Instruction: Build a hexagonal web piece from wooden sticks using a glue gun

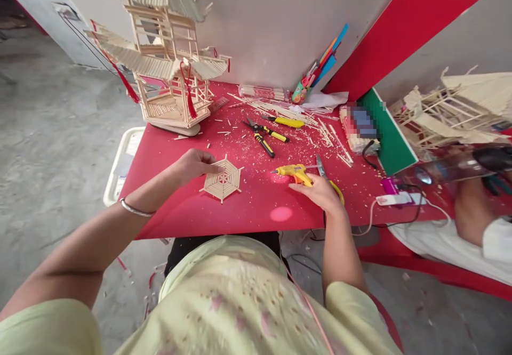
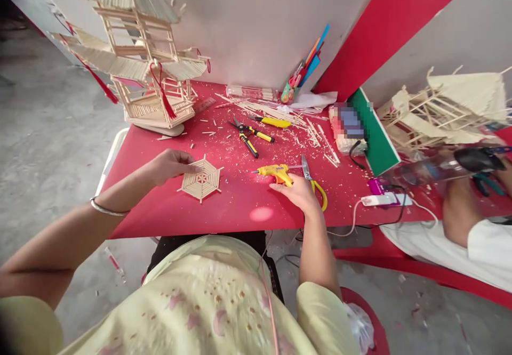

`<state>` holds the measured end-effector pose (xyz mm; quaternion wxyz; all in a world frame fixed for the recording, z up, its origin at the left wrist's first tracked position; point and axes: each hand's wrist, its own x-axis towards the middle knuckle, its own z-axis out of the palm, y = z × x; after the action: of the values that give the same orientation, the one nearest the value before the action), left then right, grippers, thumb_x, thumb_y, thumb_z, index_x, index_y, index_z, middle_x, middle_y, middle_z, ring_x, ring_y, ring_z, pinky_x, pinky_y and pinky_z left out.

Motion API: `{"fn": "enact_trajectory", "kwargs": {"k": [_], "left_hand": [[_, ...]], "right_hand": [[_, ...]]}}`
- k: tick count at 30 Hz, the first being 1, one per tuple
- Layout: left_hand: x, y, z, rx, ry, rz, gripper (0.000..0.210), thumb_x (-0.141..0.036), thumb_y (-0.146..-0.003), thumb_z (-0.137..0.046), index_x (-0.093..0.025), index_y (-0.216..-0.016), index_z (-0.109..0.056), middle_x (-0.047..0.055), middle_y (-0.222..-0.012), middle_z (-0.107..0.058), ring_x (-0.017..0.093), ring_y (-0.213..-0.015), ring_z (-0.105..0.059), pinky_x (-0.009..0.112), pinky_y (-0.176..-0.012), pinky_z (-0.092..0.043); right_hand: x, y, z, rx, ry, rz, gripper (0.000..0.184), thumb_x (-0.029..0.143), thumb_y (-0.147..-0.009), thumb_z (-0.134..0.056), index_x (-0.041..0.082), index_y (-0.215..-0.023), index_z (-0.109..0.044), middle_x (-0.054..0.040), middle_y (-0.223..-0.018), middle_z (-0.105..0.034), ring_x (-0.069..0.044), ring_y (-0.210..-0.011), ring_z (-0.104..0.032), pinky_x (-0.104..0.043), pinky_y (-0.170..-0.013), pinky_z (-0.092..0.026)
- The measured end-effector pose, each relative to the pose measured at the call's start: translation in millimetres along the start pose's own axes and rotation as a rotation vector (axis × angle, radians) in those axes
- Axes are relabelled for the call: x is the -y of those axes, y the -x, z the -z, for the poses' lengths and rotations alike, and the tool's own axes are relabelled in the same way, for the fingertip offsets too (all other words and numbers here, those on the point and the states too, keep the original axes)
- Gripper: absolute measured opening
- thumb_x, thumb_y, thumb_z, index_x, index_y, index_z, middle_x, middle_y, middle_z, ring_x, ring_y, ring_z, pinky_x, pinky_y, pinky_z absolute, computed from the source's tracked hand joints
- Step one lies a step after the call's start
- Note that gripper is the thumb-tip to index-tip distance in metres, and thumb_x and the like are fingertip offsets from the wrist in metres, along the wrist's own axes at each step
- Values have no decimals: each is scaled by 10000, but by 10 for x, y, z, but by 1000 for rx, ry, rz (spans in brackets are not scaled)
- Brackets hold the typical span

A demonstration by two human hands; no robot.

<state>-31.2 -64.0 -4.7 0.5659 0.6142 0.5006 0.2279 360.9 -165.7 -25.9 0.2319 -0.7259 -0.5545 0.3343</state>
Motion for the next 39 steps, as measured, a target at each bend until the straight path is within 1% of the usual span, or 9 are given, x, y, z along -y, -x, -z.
{"fn": "enact_trajectory", "kwargs": {"k": [4,8,10,12,15,18,20,30,39], "left_hand": [[110,-48,43,-2,-133,17,405,-558,-573,-894,-182,-653,-766,46,-627,-689,132,-535,-543,256,-490,-387],[253,-34,117,-132,-363,-45,373,-546,-677,-831,-203,-823,-817,64,-788,-765,157,-620,-595,267,-567,-441],[325,1,152,-226,-498,-112,383,-544,-706,-814,-216,-906,-821,69,-874,-775,149,-627,-581,265,-580,-439],[385,48,172,-247,-580,-171,433,-574,-725,-799,-217,-970,-814,68,-903,-760,139,-630,-560,265,-599,-440],[448,115,159,-191,-632,-217,505,-621,-773,-748,-205,-1055,-790,49,-873,-721,138,-659,-557,264,-636,-441],[492,162,117,-162,-674,-233,498,-610,-821,-699,-210,-1110,-762,38,-906,-721,149,-710,-591,265,-675,-447],[517,180,90,-171,-684,-241,482,-587,-837,-684,-217,-1141,-748,37,-947,-731,157,-750,-619,263,-695,-452],[551,259,-18,-235,-723,-172,423,-559,-879,-621,-223,-1096,-758,12,-751,-703,151,-649,-609,255,-639,-422],[539,285,-57,-260,-735,-121,434,-570,-875,-619,-228,-1106,-753,11,-712,-705,160,-638,-632,256,-634,-429]], "right_hand": [[94,-166,-66,-18,176,97,636,715,-743,-765,159,-1050,-733,-66,-889,-732,-220,-779,-635,-313,-709,-462],[280,-77,-160,-360,476,273,595,525,-809,-794,128,-1241,-695,-181,-1153,-702,-313,-1060,-642,-426,-904,-491],[393,48,-302,-474,415,393,445,427,-906,-714,164,-1265,-699,-165,-1193,-700,-293,-1117,-637,-435,-972,-487],[517,165,-542,-430,220,506,262,371,-988,-611,212,-1142,-752,-101,-1092,-741,-230,-1026,-678,-367,-946,-516],[685,242,-1003,-261,15,562,215,342,-1012,-582,245,-1045,-771,-53,-995,-763,-181,-919,-706,-289,-872,-538],[791,200,-1374,-176,0,527,204,323,-1010,-590,249,-1076,-768,-44,-988,-765,-173,-894,-715,-269,-832,-534],[833,155,-1501,-158,31,497,203,333,-1004,-604,252,-1091,-769,-39,-990,-770,-176,-896,-721,-268,-821,-530],[894,104,-1573,-150,81,461,208,333,-1003,-606,260,-1075,-786,-22,-968,-783,-170,-881,-725,-271,-782,-512],[931,79,-1556,-143,76,423,212,342,-1003,-603,256,-1077,-782,-14,-934,-780,-163,-827,-718,-267,-758,-513]]}}
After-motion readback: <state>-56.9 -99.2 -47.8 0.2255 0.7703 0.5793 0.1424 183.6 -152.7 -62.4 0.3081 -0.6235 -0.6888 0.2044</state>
